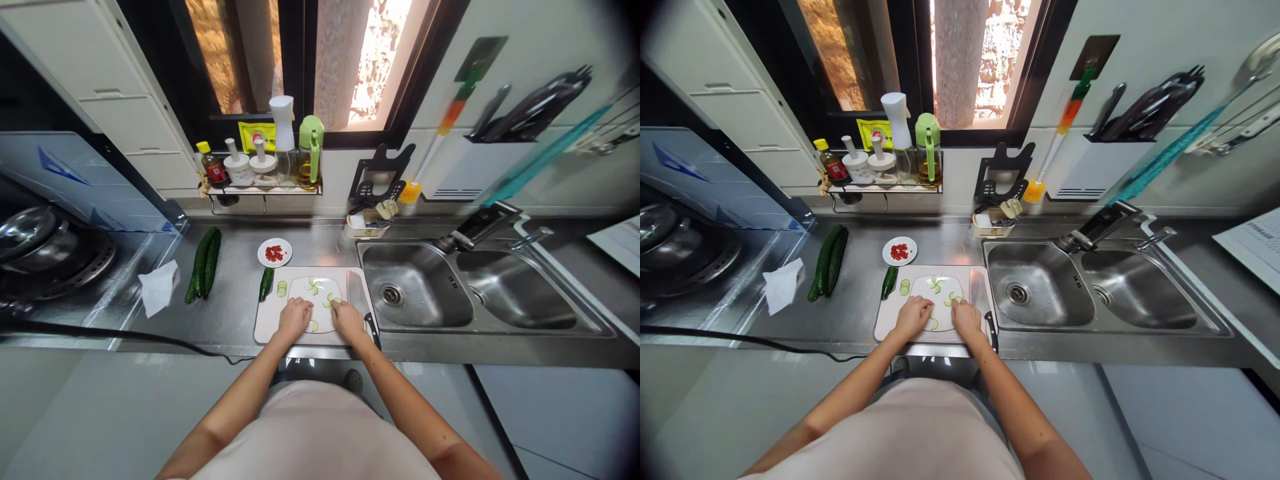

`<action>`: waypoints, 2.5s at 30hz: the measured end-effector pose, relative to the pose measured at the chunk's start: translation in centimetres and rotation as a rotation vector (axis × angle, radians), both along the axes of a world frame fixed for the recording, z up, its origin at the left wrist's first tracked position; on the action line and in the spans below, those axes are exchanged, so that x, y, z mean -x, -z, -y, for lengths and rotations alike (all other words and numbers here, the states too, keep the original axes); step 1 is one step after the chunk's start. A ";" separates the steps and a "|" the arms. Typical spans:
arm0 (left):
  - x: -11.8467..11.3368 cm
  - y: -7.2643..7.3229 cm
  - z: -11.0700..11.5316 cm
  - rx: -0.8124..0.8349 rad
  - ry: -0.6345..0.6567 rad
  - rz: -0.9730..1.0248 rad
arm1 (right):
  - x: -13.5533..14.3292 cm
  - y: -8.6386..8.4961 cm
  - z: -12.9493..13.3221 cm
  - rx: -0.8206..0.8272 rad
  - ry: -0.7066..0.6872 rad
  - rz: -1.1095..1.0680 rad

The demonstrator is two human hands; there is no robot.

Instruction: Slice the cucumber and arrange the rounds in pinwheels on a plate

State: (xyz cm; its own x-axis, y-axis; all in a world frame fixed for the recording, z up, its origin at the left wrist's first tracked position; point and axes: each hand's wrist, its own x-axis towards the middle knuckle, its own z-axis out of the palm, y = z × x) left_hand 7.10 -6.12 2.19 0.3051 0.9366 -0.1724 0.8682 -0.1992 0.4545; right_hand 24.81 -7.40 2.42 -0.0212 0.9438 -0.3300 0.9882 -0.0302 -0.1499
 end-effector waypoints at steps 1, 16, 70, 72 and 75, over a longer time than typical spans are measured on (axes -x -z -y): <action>-0.6 0.0 -0.1 -0.019 0.054 -0.012 | 0.0 0.0 -0.1 0.000 0.000 0.000; -3.9 0.8 -0.9 -0.026 0.241 -0.121 | 0.1 -0.2 -0.1 -0.008 0.040 -0.044; 4.6 2.6 -4.3 0.055 -0.556 -0.089 | -0.9 -0.8 1.0 -0.206 0.198 -0.803; 4.6 2.6 -4.3 0.034 -0.555 -0.076 | -0.8 -0.7 1.1 -0.206 0.199 -0.789; 4.6 2.6 -4.3 0.033 -0.556 -0.085 | -0.8 -0.5 1.2 -0.199 0.195 -0.784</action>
State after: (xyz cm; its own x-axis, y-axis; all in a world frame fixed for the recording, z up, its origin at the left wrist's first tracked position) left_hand 2.51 -1.84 -0.41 -0.2488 0.9463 -0.2065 0.8725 0.3116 0.3764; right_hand 25.60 -8.62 2.91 -0.0051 0.9935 -0.1140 0.5749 -0.0904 -0.8132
